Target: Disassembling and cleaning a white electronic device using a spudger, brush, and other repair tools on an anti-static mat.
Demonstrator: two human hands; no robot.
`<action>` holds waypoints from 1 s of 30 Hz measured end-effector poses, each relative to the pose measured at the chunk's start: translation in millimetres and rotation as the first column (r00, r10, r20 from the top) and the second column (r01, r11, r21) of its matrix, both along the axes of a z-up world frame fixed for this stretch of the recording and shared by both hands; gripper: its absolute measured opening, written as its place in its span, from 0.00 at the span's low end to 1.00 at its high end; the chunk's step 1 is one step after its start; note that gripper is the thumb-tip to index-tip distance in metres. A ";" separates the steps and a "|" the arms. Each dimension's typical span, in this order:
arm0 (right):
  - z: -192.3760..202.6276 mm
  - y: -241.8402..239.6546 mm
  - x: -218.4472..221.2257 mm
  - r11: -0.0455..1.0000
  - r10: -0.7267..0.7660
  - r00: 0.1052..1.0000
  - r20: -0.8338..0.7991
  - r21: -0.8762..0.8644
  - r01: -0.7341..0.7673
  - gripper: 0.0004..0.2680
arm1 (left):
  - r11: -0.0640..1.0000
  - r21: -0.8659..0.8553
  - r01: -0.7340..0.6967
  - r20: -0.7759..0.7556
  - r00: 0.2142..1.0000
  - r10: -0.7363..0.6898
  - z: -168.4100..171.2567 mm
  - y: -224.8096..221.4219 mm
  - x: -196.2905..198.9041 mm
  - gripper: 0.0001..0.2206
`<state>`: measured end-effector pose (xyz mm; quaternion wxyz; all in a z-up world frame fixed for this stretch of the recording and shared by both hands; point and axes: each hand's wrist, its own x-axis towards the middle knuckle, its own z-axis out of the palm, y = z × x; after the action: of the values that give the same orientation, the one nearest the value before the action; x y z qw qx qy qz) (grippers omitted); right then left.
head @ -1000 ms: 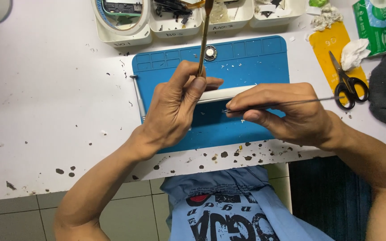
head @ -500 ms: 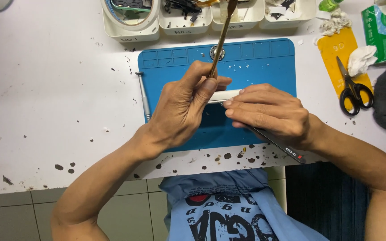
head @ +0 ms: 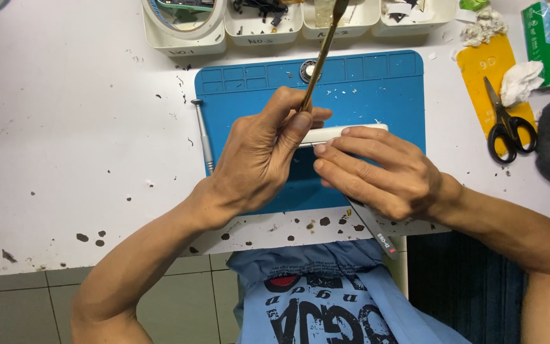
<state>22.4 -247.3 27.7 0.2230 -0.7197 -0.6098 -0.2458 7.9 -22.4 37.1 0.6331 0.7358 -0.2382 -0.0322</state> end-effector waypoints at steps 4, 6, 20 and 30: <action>6.7 6.9 -1.1 1.000 -0.024 0.998 -0.053 0.019 0.025 0.07 | 1.000 0.019 -0.009 0.020 1.000 0.009 -1.3 -0.4 -0.7 0.06; 18.7 10.9 -2.0 0.997 -0.043 0.958 -0.283 0.051 0.060 0.06 | 0.999 0.039 -0.017 0.005 1.000 0.017 -0.4 -0.1 -1.5 0.07; 10.1 9.6 10.1 0.978 -0.116 0.747 -0.654 0.056 0.201 0.04 | 0.996 0.075 -0.042 0.017 0.999 0.041 -2.3 0.9 -4.1 0.07; 11.9 18.2 10.3 0.972 -0.092 0.746 -0.660 0.105 0.212 0.08 | 0.969 -0.207 -0.133 0.165 0.972 0.169 -12.9 0.5 -6.4 0.03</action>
<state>32.7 -229.1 39.6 0.4613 -0.7853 -0.4099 -0.0500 1.5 -21.9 24.2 0.6782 0.6862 -0.2401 0.1069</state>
